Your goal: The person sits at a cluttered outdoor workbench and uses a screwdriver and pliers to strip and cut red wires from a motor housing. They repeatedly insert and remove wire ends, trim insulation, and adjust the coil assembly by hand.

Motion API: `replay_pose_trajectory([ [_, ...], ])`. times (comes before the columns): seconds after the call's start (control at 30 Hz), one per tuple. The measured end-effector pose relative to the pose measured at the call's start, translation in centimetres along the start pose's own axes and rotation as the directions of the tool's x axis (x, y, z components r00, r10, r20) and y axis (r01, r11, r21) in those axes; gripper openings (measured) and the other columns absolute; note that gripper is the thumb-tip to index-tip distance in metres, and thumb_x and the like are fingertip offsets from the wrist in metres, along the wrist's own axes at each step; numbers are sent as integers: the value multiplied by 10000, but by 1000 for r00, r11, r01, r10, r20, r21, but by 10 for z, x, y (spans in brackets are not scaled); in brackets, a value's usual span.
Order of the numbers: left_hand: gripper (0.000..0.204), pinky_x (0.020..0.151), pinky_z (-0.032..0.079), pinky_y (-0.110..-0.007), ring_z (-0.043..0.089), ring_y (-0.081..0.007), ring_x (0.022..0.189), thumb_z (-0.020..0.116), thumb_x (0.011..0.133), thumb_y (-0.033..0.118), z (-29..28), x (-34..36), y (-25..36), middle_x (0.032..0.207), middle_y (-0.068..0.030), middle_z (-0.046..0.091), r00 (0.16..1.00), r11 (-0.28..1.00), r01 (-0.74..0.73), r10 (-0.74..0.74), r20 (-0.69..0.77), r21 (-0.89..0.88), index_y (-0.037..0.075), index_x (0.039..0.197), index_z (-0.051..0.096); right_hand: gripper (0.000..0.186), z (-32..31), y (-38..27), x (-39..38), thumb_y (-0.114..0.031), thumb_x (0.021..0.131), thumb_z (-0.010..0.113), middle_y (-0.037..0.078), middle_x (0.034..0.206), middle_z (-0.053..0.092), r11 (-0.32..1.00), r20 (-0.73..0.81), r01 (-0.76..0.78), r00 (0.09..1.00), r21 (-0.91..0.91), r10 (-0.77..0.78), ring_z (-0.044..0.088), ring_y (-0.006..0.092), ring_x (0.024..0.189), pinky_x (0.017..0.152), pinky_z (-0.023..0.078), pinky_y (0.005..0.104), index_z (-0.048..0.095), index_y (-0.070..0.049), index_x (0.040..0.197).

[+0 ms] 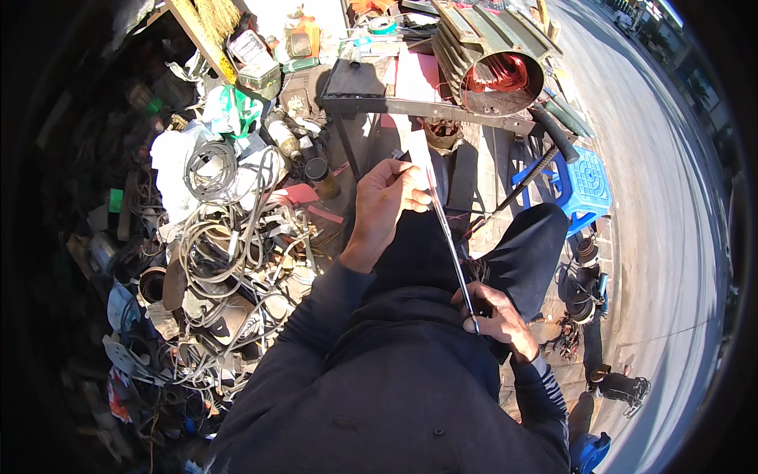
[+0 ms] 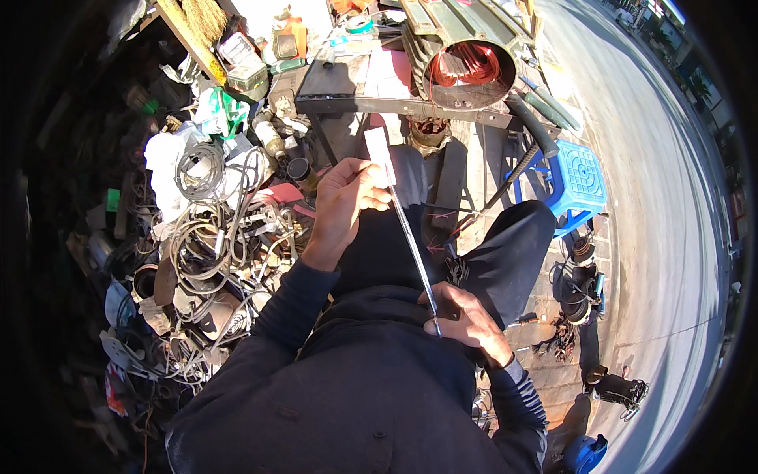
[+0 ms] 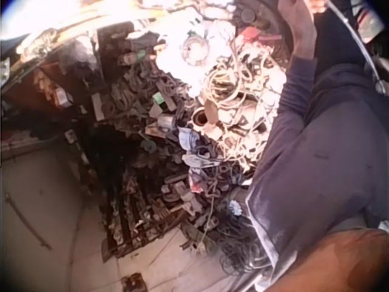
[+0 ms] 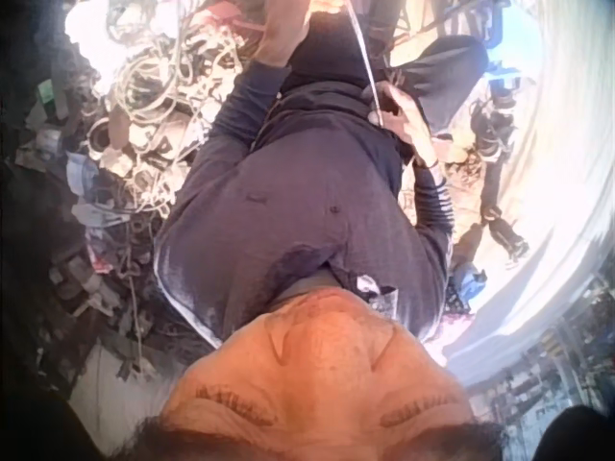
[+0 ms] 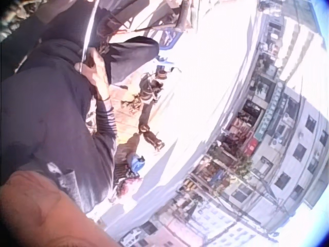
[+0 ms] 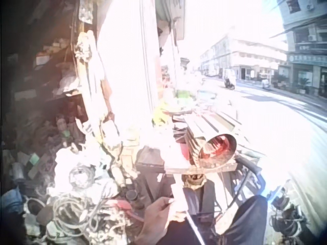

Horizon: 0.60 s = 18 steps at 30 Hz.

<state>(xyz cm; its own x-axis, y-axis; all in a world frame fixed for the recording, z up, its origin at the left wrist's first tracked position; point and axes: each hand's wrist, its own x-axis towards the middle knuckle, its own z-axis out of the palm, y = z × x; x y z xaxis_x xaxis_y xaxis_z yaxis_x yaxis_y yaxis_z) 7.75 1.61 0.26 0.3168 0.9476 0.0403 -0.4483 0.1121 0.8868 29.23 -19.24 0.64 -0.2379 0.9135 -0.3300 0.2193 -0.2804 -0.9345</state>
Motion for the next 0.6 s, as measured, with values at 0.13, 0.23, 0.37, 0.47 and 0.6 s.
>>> replay_pose_trajectory([
  [0.13, 126, 644, 600, -269, 713, -140, 733, 626, 1042, 89, 6, -18, 8, 940, -101, 726, 997, 998, -59, 59, 49, -7, -20, 1081, 675, 526, 17, 3, -11, -256, 776, 847, 13, 1006, 619, 997, -39, 73, 997, 24, -72, 563, 98, 882, 807, 463, 256, 662, -19, 1208],
  [0.23, 146, 663, 603, -278, 708, -139, 741, 624, 1047, 105, 10, -32, 11, 942, -99, 720, 985, 989, -145, 145, 93, -12, -24, 1096, 673, 469, 30, 10, -22, -207, 844, 847, -12, 1001, 588, 990, -70, 121, 991, 72, -116, 535, 65, 866, 793, 444, 225, 653, -6, 1221],
  [0.37, 184, 703, 602, -282, 695, -134, 747, 618, 1059, 140, 13, -42, 16, 946, -95, 715, 971, 973, -218, 209, 120, 70, -20, 1138, 664, 417, 43, 18, -32, -89, 869, 847, -42, 988, 592, 975, -114, 157, 984, 155, -140, 526, 51, 842, 776, 452, 228, 669, -28, 1241],
  [0.47, 160, 687, 600, -273, 695, -135, 731, 633, 1052, 123, 16, -45, 18, 936, -75, 708, 985, 992, -127, 129, 116, -22, -12, 1130, 667, 445, 52, 20, -32, -223, 863, 827, -25, 911, 568, 973, -165, 226, 963, 55, -214, 548, 72, 833, 776, 440, 230, 680, 13, 1210],
  [0.6, 141, 658, 596, -272, 699, -131, 720, 648, 1046, 121, 18, -44, 13, 926, -66, 710, 989, 995, -95, 98, 109, -34, 0, 1111, 681, 435, 57, 21, -30, -205, 844, 802, -28, 887, 583, 973, -217, 221, 955, 64, -202, 556, 76, 810, 756, 443, 235, 683, 8, 1204],
])
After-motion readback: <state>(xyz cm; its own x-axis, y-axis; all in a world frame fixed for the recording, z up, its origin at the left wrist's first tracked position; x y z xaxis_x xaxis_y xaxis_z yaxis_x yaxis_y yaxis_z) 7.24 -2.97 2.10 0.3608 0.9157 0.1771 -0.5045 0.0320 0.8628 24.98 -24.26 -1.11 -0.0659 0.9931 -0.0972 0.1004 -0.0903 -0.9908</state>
